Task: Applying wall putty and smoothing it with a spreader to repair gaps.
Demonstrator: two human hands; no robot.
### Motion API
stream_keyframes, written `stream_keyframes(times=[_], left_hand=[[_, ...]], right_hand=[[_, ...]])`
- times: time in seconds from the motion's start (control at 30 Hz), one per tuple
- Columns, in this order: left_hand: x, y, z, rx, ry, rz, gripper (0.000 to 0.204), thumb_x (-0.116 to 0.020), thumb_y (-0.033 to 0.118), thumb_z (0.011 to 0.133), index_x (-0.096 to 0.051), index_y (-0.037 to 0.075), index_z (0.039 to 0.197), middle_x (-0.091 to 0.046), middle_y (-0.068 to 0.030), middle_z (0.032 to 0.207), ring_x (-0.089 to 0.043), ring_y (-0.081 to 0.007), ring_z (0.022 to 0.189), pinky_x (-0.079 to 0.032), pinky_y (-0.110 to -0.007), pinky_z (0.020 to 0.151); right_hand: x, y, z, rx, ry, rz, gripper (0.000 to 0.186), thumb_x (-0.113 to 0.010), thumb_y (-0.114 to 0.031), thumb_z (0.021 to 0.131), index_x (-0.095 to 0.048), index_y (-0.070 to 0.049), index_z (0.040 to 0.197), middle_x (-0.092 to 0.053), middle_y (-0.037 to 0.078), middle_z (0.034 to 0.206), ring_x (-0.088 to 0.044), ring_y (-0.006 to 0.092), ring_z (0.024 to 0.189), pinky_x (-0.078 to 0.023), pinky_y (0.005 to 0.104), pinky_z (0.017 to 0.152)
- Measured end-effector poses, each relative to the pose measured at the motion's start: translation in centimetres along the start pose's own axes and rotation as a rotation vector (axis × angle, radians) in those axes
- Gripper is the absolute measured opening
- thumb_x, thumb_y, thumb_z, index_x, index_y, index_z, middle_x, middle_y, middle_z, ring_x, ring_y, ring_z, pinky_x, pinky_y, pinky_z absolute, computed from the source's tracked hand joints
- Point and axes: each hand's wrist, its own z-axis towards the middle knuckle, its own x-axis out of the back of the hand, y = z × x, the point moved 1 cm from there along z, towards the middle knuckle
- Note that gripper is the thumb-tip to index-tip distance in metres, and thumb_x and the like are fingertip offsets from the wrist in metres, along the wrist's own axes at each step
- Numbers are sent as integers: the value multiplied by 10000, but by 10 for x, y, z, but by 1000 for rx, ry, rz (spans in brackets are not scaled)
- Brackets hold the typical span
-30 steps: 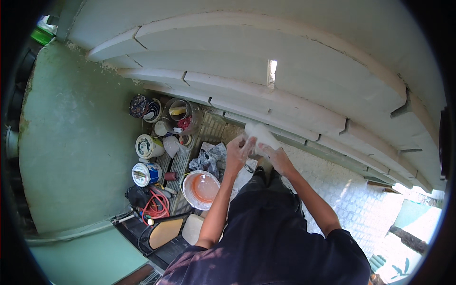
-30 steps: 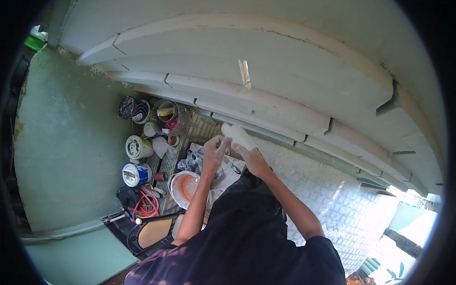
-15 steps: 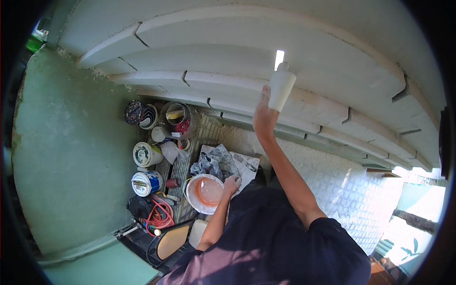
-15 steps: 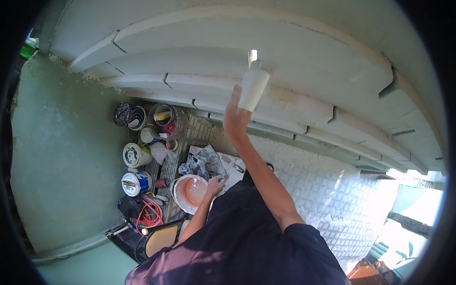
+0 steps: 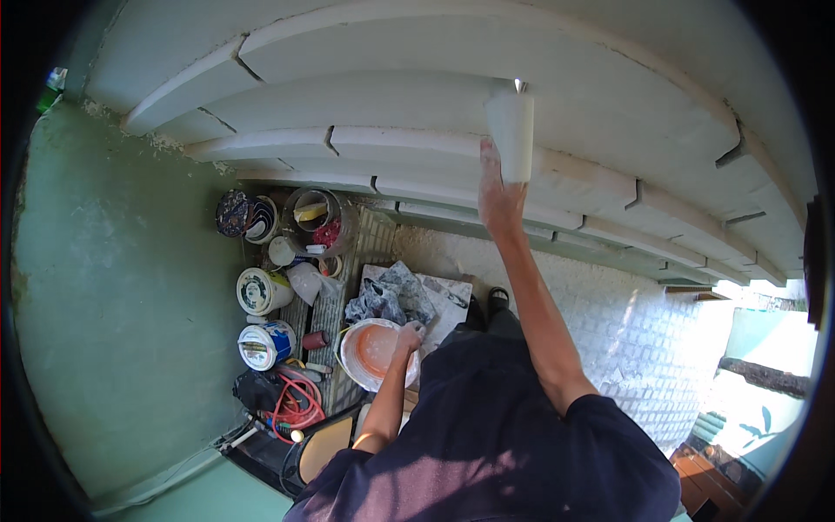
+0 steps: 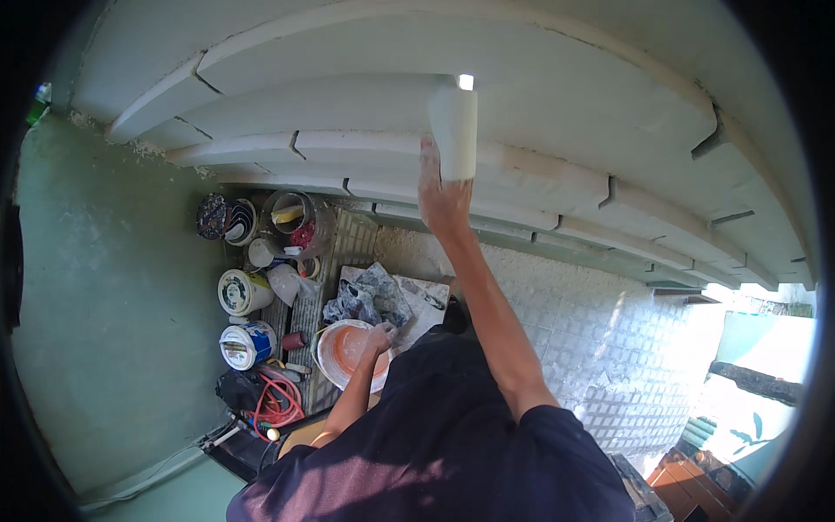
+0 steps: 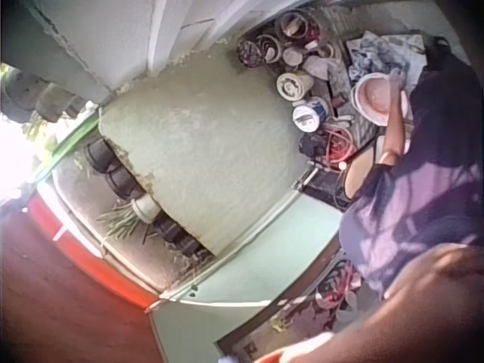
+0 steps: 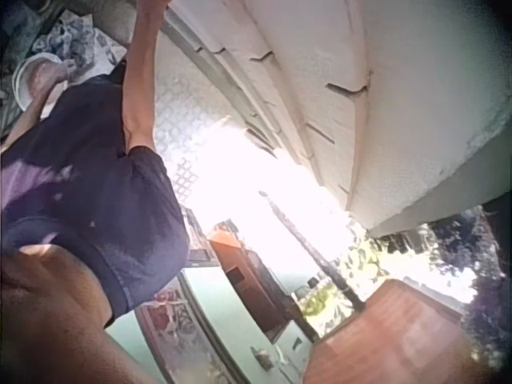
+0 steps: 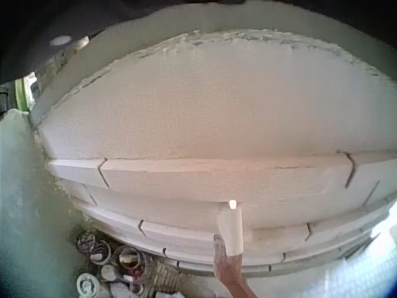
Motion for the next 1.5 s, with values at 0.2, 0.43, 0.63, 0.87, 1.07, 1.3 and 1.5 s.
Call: stream_keyframes(times=[0.2, 0.43, 0.63, 0.87, 1.07, 1.3, 1.5], left_hand=[[-1, 6, 8, -60, 76, -2, 271, -549, 287, 821, -695, 85, 927, -669, -199, 891, -651, -367, 852, -503, -431, 755], [20, 96, 18, -279, 209, -264, 222, -591, 228, 868, -657, 28, 940, -657, -201, 855, -646, -354, 816, -501, -406, 737], [72, 218, 43, -837, 427, -255, 230, -536, 183, 951, -599, -33, 1000, -624, -90, 870, -573, -138, 810, -471, -284, 744], [178, 404, -9, -924, 333, -861, 448, -453, 300, 988, -509, -57, 1254, -579, -156, 1218, -544, -260, 1128, -397, -320, 966], [208, 433, -25, -878, 86, -736, 576, -507, 323, 955, -403, -74, 1358, -462, -186, 1363, -421, -250, 1276, -275, -320, 1074], [199, 419, -2, -794, 52, -712, 606, -570, 302, 916, -405, -78, 1358, -553, -205, 1259, -499, -231, 1194, -338, -291, 1027], [206, 436, -14, -784, 30, -863, 592, -573, 256, 911, -398, -101, 1350, -577, -180, 1237, -517, -200, 1151, -354, -277, 1004]], right_hand=[[-5, 22, 2, -49, 37, 135, 232, -562, -196, 948, -595, 24, 1014, -600, 87, 870, -533, 178, 818, -450, 328, 748], [5, 31, 4, -54, 147, 207, 249, -566, -207, 951, -597, 27, 1032, -605, 75, 880, -528, 159, 831, -446, 313, 746], [0, 33, -11, -74, 150, 76, 209, -540, -140, 944, -613, 50, 994, -614, 150, 814, -569, 255, 744, -458, 365, 698], [4, 39, -14, 109, 38, -167, 214, -522, -92, 915, -598, 58, 1047, -625, 239, 932, -598, 405, 861, -455, 464, 752], [-5, 23, -20, 110, 106, -144, 317, -532, -140, 906, -528, 35, 1171, -586, 226, 1090, -545, 405, 1024, -409, 488, 845], [-6, 35, -6, 93, -143, -261, 291, -558, -151, 864, -564, 12, 1104, -613, 215, 1005, -581, 385, 965, -436, 472, 788], [0, 29, 5, 87, -201, -432, 230, -562, -136, 841, -593, 21, 1007, -638, 214, 874, -619, 396, 846, -473, 471, 708]])
